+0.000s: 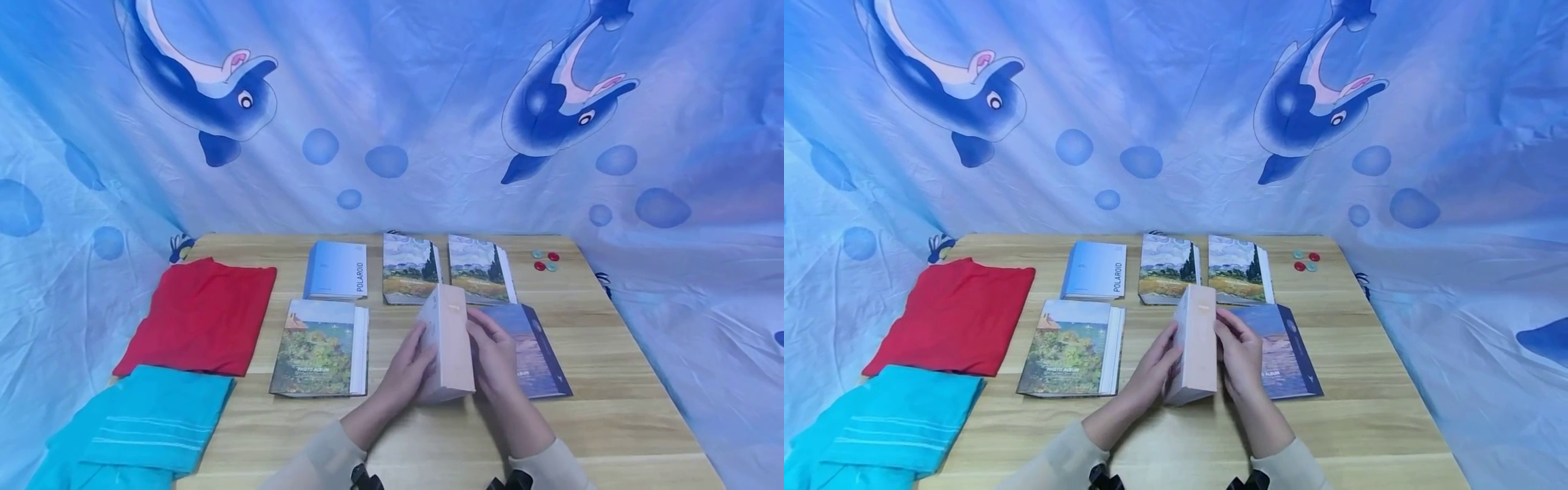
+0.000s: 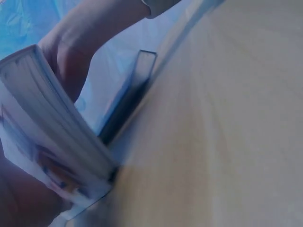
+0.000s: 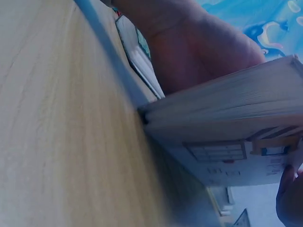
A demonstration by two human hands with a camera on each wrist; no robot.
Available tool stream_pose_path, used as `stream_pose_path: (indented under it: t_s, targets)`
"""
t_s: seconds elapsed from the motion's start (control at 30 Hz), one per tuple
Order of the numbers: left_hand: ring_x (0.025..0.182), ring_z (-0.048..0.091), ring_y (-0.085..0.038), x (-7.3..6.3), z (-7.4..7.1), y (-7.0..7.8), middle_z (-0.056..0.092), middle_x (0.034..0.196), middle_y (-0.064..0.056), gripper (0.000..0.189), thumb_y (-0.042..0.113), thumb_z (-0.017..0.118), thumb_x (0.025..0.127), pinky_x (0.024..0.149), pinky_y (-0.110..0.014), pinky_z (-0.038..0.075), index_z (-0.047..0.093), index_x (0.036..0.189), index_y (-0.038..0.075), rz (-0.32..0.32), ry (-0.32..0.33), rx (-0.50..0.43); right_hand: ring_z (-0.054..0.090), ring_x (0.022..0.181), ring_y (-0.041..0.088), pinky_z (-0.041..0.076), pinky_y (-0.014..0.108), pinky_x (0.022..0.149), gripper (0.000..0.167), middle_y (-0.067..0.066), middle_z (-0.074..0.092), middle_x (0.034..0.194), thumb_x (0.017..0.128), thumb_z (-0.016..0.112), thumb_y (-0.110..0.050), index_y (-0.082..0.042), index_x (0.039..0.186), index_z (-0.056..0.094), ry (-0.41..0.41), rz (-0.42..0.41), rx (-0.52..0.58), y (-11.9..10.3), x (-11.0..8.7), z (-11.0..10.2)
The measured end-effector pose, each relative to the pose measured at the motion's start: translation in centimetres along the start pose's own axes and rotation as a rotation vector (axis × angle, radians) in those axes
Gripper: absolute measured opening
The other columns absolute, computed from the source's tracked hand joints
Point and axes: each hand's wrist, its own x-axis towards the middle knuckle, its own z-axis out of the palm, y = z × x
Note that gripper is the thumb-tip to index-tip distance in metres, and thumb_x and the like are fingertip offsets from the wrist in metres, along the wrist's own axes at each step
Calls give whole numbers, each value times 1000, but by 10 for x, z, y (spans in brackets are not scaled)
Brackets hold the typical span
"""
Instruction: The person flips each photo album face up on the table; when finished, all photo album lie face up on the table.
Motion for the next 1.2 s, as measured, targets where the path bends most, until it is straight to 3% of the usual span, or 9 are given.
stream_pose_path:
  t_s: [0.07,0.2,0.4,0.53,0.63,0.8,0.9,1.07,1.2]
  targets:
    - [153,16,-37,-1,-2,4,18,167,-18,70,42,46,106,122,-56,16,22,161,6,9,-23,-40,64,113,14,56,27,90,37,4,69,125,95,69,-10,-1,131,66,-22,-23,-28,-2,-2,2]
    - [152,21,-37,-2,-7,9,21,165,-19,75,45,50,103,121,-53,21,22,161,6,4,-42,-86,66,105,16,58,27,85,37,1,71,117,95,70,-8,0,131,65,-56,-63,-28,0,-6,8]
    - [144,39,-35,-1,-19,14,36,159,-18,68,37,56,102,117,-49,34,31,158,7,28,-40,-128,69,93,16,59,29,81,39,2,70,117,97,70,-14,-2,134,64,-99,-21,-31,5,-8,15]
    - [140,44,-35,-10,-31,24,38,159,-14,68,34,59,101,112,-51,40,29,160,15,68,-4,-38,71,95,19,59,34,86,43,13,65,130,98,68,-20,-2,137,61,-174,-7,-122,8,-7,14]
    - [141,43,-34,-18,-40,33,36,161,-6,70,32,64,99,111,-52,41,31,160,21,136,30,50,71,99,22,58,37,90,44,19,60,137,100,65,-19,-1,140,58,-242,-1,-178,11,-6,13]
    - [143,39,-31,-22,-48,36,26,166,-1,60,27,65,99,107,-49,46,43,154,16,264,0,147,67,111,27,55,36,95,44,21,58,140,101,62,-15,1,142,55,-326,12,-229,18,-4,11]
    - [141,44,-30,-24,-51,33,22,167,1,60,27,65,100,105,-43,49,44,154,13,273,-9,162,61,120,32,53,42,99,48,21,56,141,100,64,-18,0,143,54,-347,13,-310,21,-2,10]
    - [138,48,-28,-27,-54,29,20,167,7,61,23,61,102,100,-32,51,38,157,12,261,1,106,50,133,42,41,53,111,62,28,52,144,97,70,-24,5,147,47,-343,-6,-530,25,1,8]
    - [139,46,-29,-28,-55,28,17,168,4,61,22,58,103,102,-33,51,34,159,12,263,-10,90,46,136,45,35,54,115,68,31,49,145,96,71,-28,7,148,44,-350,-3,-587,26,2,6]
